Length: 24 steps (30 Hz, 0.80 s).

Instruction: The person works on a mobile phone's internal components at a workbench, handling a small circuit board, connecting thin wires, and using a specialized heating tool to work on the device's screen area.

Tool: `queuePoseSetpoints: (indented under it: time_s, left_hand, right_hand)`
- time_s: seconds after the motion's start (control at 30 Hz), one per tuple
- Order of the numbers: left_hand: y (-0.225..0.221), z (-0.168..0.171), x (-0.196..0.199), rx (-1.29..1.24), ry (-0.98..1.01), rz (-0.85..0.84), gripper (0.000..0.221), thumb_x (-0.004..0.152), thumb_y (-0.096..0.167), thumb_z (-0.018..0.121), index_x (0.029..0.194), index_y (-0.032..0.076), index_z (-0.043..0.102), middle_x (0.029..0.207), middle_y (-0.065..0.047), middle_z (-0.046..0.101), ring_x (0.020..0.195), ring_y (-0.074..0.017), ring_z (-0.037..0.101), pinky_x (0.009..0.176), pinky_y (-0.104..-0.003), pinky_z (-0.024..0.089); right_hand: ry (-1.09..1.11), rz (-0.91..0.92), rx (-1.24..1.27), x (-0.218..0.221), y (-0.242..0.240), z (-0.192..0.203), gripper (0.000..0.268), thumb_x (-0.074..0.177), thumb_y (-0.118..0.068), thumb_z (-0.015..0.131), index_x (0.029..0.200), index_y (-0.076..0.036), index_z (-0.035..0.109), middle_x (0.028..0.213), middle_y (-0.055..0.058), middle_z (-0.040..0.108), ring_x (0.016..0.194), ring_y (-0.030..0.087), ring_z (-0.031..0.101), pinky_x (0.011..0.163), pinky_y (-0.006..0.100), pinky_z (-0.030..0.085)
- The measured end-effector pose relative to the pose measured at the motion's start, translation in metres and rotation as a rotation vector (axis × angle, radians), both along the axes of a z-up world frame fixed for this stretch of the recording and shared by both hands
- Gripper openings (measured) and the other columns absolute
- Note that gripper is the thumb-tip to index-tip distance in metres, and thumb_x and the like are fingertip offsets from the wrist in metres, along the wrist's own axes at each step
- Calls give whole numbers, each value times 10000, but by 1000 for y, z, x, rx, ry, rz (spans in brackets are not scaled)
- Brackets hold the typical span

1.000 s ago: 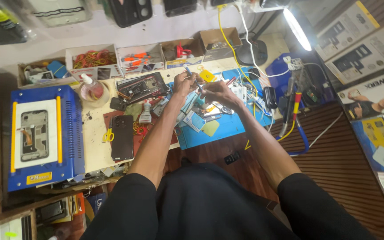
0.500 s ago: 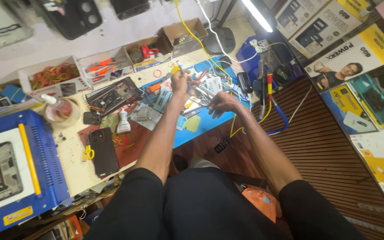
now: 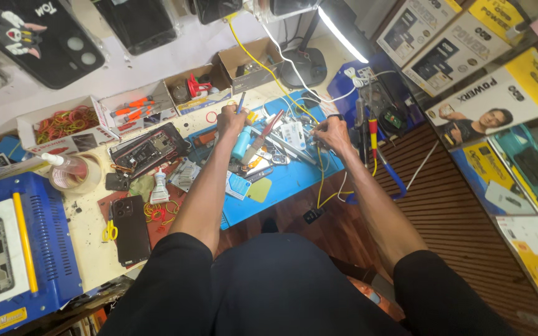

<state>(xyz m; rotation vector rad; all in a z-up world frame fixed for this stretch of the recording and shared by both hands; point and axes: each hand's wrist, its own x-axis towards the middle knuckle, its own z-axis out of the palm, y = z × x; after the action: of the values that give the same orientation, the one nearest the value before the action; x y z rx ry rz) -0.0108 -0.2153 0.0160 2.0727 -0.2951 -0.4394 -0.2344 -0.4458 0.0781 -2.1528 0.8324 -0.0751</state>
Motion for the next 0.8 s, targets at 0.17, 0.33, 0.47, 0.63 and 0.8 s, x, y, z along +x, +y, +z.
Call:
queuePoseSetpoints:
  time_s: [0.17, 0.33, 0.47, 0.63, 0.8]
  left_hand:
    - [-5, -2, 13, 168, 209, -162, 251, 886, 279, 696, 989, 75, 799, 789, 3, 795, 603, -107, 672, 594, -272, 539]
    - [-22, -12, 2, 4, 517, -227, 201, 888, 148, 669, 1041, 44, 750, 787, -80, 809, 494, -98, 530, 418, -258, 375]
    - [-31, -13, -18, -126, 670, -305, 193, 894, 151, 725, 1018, 6, 758, 793, -127, 787, 475, -71, 559, 403, -222, 397]
    - [-36, -7, -29, -35, 609, -261, 271, 896, 168, 810, 1008, -59, 714, 707, -97, 642, 428, -66, 389, 369, -261, 252]
    - [-37, -27, -19, -364, 862, -247, 228, 861, 33, 662, 1046, -80, 729, 862, -178, 806, 398, -44, 280, 370, -246, 206]
  right_hand:
    - [28, 156, -179, 20, -17, -24, 268, 788, -125, 769, 1026, -2, 748, 882, 211, 746, 695, 296, 776, 683, 390, 619]
    - [4, 277, -561, 32, -13, -49, 397, 650, -177, 852, 1014, -75, 731, 993, 281, 673, 847, 462, 684, 729, 538, 567]
    - [79, 334, -612, 37, -8, -57, 421, 651, -204, 847, 1005, -36, 695, 1008, 248, 698, 869, 468, 690, 746, 556, 566]
    - [256, 240, -410, 40, -15, -41, 413, 686, -234, 848, 998, 2, 715, 1028, 288, 700, 921, 444, 710, 819, 514, 591]
    - [59, 155, -376, 39, -36, -28, 377, 725, -199, 844, 1039, -2, 777, 1038, 328, 683, 914, 432, 705, 835, 455, 583]
